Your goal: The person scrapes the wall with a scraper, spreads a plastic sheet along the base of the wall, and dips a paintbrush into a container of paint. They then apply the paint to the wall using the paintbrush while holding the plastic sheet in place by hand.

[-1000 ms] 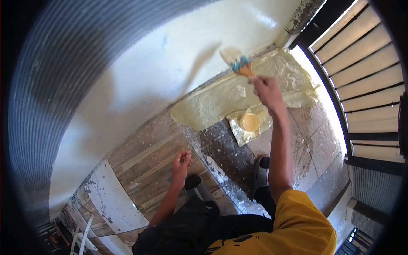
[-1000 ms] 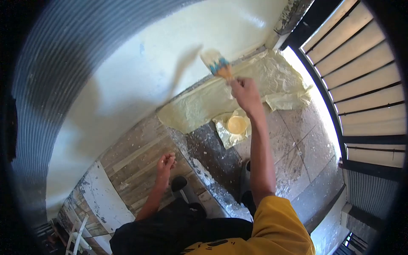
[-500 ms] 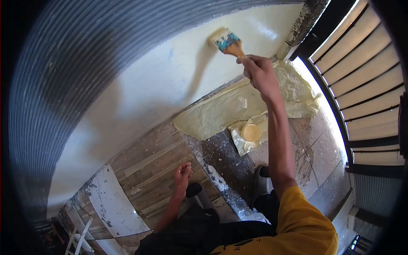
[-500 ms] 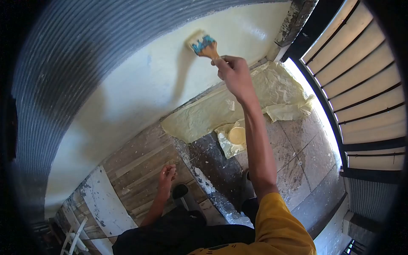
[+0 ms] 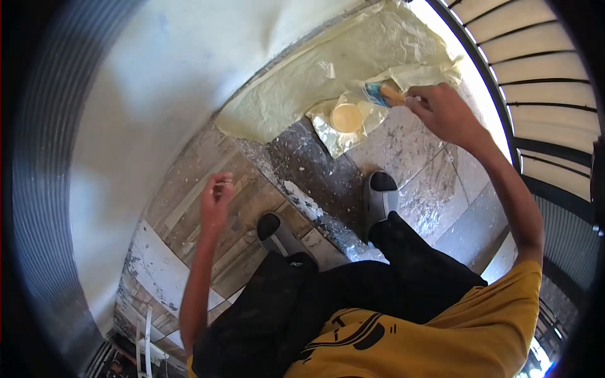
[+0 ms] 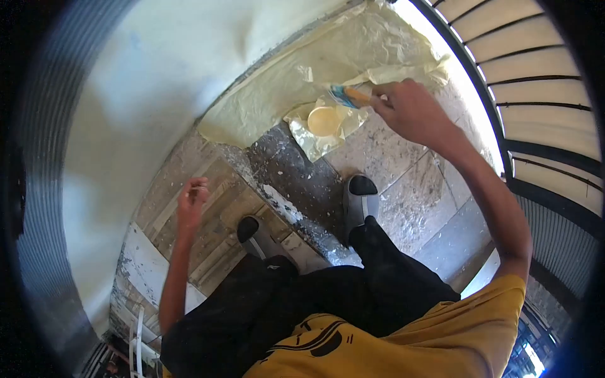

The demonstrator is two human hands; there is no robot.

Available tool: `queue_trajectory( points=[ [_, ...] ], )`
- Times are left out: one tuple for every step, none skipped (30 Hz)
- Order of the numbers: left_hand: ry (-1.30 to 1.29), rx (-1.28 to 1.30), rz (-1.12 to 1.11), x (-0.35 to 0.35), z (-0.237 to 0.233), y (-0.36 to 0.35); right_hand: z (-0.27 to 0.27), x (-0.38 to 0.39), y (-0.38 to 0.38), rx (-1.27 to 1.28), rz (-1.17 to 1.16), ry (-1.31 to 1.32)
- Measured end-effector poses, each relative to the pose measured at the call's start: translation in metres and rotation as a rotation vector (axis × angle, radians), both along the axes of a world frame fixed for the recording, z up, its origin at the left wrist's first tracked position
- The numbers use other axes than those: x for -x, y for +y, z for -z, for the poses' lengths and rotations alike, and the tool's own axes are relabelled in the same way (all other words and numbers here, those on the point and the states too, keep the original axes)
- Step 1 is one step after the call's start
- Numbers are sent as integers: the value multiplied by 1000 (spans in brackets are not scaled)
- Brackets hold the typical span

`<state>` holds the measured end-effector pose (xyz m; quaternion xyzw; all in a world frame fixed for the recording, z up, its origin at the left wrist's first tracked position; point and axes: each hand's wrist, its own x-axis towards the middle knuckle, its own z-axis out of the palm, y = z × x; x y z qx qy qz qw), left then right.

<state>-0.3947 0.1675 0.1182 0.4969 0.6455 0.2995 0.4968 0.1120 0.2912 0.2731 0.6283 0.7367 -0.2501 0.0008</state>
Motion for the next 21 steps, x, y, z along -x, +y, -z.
queue_trajectory(
  points=[
    [66,3,26,3,-17,6,19,-3,-4,19,-1,10],
    [77,25,23,2,-35,13,37,-4,-8,-3,-18,23],
    [154,2,72,-1,-54,20,52,-5,-13,-21,-35,35],
    [230,-25,125,-3,-69,25,63,-4,-17,0,-37,47],
    [237,-11,126,-8,-81,30,70,-3,-19,-6,-86,41],
    [256,7,192,-16,-92,36,76,-3,-19,-21,-136,33],
    [279,8,244,-24,-98,43,86,-4,-22,-16,-183,-33],
    [264,48,274,-26,-91,42,95,-3,-22,-45,-239,-94],
    [264,60,293,-26,-80,44,101,-1,-21,-20,-253,-133],
    [245,52,324,-30,-74,46,103,3,-18,-8,-264,-166],
    [222,65,365,-39,-69,48,96,7,-15,-50,-271,-113],
    [261,50,442,-46,-68,53,92,9,-16,-57,-281,-69],
    [286,54,530,-56,-68,54,91,9,-16,-73,-298,-62],
    [295,44,516,-69,-74,56,96,7,-15,-34,-303,-86],
    [279,54,564,-84,-84,55,99,6,-13,15,-309,-115],
    [262,68,615,-93,-92,55,103,4,-9,14,-319,-117],
    [255,77,611,-96,-96,52,107,3,-7,7,-321,-115],
    [285,2,655,-98,-96,49,114,0,-7,10,-320,-116],
    [310,-75,703,-101,-94,49,129,-4,-5,-20,-315,-108],
    [306,-66,694,-100,-90,46,143,-8,-8,-25,-309,-103],
    [289,-48,688,-99,-83,43,146,-9,-10,-18,-319,-104]
  ],
)
